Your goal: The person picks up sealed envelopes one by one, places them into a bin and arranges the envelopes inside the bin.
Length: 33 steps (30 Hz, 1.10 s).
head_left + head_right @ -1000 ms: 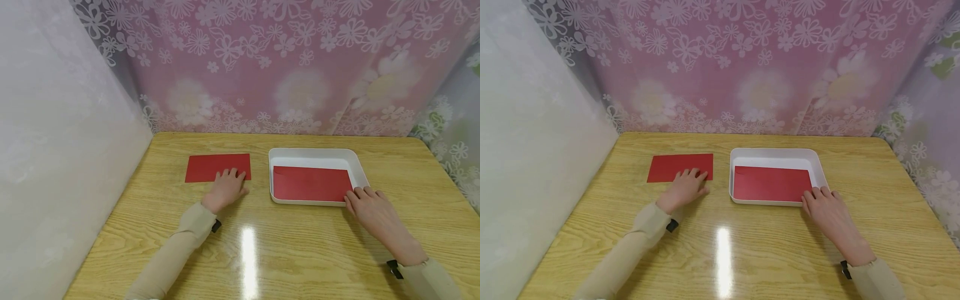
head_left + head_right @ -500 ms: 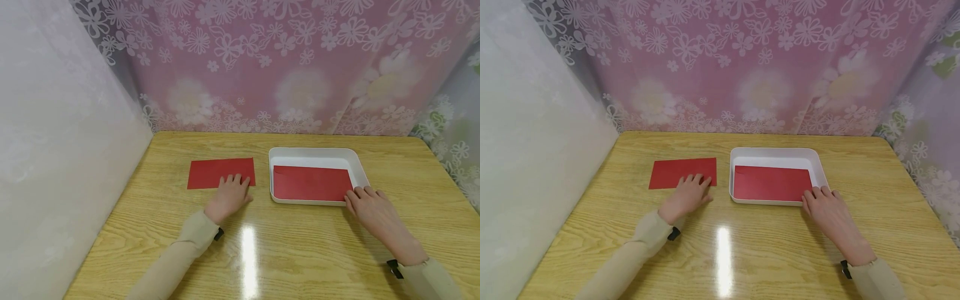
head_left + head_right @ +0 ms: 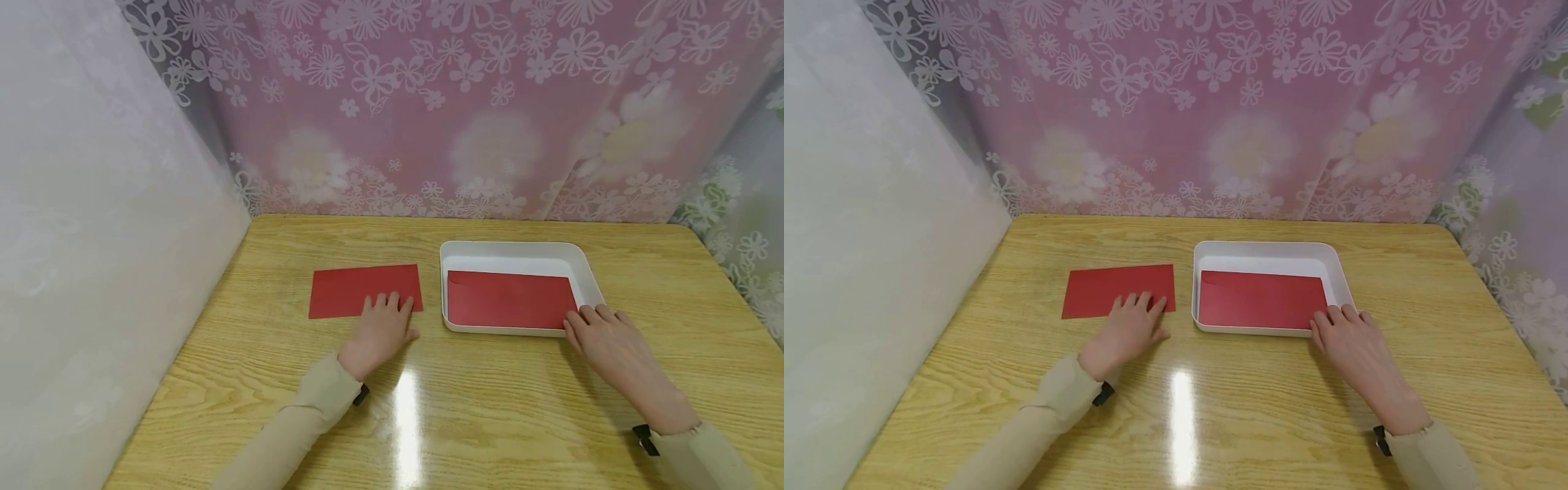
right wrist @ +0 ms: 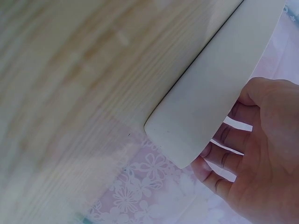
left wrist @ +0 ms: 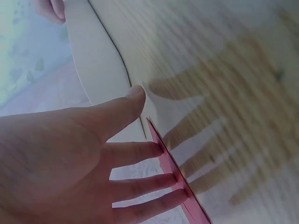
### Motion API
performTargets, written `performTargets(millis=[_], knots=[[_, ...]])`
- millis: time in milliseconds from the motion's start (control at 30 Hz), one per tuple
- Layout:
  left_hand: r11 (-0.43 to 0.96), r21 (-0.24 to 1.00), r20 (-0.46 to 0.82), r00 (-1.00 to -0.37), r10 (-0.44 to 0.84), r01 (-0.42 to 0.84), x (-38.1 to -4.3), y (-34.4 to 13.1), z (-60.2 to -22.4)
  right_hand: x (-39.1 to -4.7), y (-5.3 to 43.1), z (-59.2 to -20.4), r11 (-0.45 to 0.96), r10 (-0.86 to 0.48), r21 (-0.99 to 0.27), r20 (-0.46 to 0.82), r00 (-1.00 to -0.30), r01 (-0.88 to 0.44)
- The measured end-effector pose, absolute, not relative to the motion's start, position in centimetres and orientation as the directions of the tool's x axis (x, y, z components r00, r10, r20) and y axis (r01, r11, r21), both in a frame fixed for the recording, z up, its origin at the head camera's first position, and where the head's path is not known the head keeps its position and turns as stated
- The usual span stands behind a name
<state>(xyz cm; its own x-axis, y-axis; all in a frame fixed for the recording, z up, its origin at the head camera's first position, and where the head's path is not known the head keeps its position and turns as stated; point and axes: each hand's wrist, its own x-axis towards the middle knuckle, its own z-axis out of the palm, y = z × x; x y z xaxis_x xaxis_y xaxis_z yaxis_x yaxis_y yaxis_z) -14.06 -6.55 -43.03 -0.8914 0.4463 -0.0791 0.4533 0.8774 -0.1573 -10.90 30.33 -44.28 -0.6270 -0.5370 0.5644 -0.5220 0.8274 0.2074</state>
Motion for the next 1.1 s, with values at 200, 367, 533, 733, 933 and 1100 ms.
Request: performTargets(millis=[200, 367, 533, 733, 933, 1100], knots=[[0.865, -0.217, -0.076, -0.891, 0.448, 0.453, -13.6, -6.2, -42.9, -10.9, 30.4, -44.2, 0.826, -0.539, 0.207, 0.560, -0.629, -0.524], [0.872, -0.197, -0.077, -0.893, 0.443, 0.449, -13.8, -6.1, -42.9, -10.9, 30.4, -44.1, 0.822, -0.545, 0.215, 0.563, -0.621, -0.527], [0.884, -0.124, 0.038, -0.888, 0.459, 0.451, -14.7, -6.7, -43.5, -10.9, 30.4, -44.1, 0.818, -0.552, 0.221, 0.558, -0.619, -0.531], [0.897, 0.029, 0.205, -0.881, 0.427, 0.441, -17.1, -9.2, -43.4, -10.8, 30.4, -44.1, 0.816, -0.554, 0.221, 0.561, -0.615, -0.534], [0.914, 0.161, 0.159, -0.924, 0.349, 0.373, -19.9, -12.7, -42.4, -11.0, 30.4, -44.1, 0.816, -0.550, 0.224, 0.585, -0.596, -0.533], [0.934, 0.206, 0.017, -0.956, 0.293, 0.290, -21.6, -15.8, -42.5, -11.0, 30.4, -44.2, 0.815, -0.551, 0.229, 0.593, -0.587, -0.533]])
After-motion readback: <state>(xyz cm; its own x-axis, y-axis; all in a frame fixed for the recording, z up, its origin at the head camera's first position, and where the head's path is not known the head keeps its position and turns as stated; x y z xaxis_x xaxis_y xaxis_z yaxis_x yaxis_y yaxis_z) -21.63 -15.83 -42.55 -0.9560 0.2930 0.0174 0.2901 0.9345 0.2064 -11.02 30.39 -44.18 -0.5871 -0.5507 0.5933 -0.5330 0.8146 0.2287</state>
